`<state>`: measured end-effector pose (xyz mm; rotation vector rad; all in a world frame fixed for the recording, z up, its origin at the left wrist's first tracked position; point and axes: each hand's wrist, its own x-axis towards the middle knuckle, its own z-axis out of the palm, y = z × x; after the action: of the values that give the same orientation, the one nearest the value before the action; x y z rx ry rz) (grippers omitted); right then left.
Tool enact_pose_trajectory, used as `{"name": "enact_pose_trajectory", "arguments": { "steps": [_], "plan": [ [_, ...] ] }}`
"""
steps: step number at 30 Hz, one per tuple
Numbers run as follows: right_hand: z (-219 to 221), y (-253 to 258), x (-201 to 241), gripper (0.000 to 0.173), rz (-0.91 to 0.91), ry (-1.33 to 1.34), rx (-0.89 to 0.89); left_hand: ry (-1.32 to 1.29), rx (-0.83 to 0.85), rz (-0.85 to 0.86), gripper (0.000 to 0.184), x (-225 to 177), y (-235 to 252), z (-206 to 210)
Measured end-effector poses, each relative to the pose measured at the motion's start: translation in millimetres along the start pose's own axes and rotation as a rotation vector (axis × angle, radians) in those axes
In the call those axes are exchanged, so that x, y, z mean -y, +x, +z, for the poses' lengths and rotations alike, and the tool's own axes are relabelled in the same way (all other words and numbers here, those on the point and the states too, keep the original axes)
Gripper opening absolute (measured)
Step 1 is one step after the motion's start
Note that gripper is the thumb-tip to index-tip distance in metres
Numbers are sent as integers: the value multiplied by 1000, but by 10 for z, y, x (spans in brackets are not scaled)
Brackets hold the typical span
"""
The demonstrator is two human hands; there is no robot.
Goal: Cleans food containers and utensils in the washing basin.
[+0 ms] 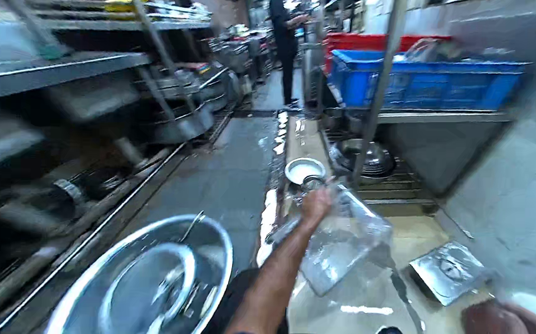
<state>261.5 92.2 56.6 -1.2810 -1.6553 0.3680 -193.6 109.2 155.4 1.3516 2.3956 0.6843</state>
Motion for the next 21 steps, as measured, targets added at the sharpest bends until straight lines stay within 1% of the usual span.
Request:
{"name": "enact_pose_trajectory", "arguments": {
  "steps": [2, 4, 5, 7, 9, 11, 13, 15, 17, 19, 21],
  "plan": [
    [317, 225, 306, 29, -65, 7, 293, -23, 9, -3, 51, 36, -113, -13],
    [687, 227, 582, 31, -134, -63, 540, -25, 17, -21, 57, 89, -184, -31],
    [883, 167, 633, 30, -176, -77, 634, -20, 21, -31, 61, 109, -187, -47],
    [1192, 30, 561, 26, -225, -150, 814, -21, 31, -36, 64, 151, -164, -59],
    [1316, -22, 501, 30, -194, -288, 999, -49, 42, -14, 63, 223, -142, -40],
    [1337, 5, 460, 36, -140, -361, 1072, -80, 69, 35, 60, 235, -154, -12],
    [1369, 39, 414, 40, -86, -423, 1146, -94, 82, 105, 59, 161, -224, -20],
    [1442, 41, 383, 41, -69, -441, 1204, -55, 52, 195, 55, 24, -318, -155],
    [1487, -6, 417, 40, -86, -423, 1260, 17, 16, 258, 55, -86, -441, -438],
    [1552, 2, 462, 37, -115, -404, 1331, 65, -114, 289, 54, -79, -519, -776],
    [1592, 17, 476, 35, -130, -383, 1340, 79, -334, 308, 52, 72, -508, -1066]
  ]
}}
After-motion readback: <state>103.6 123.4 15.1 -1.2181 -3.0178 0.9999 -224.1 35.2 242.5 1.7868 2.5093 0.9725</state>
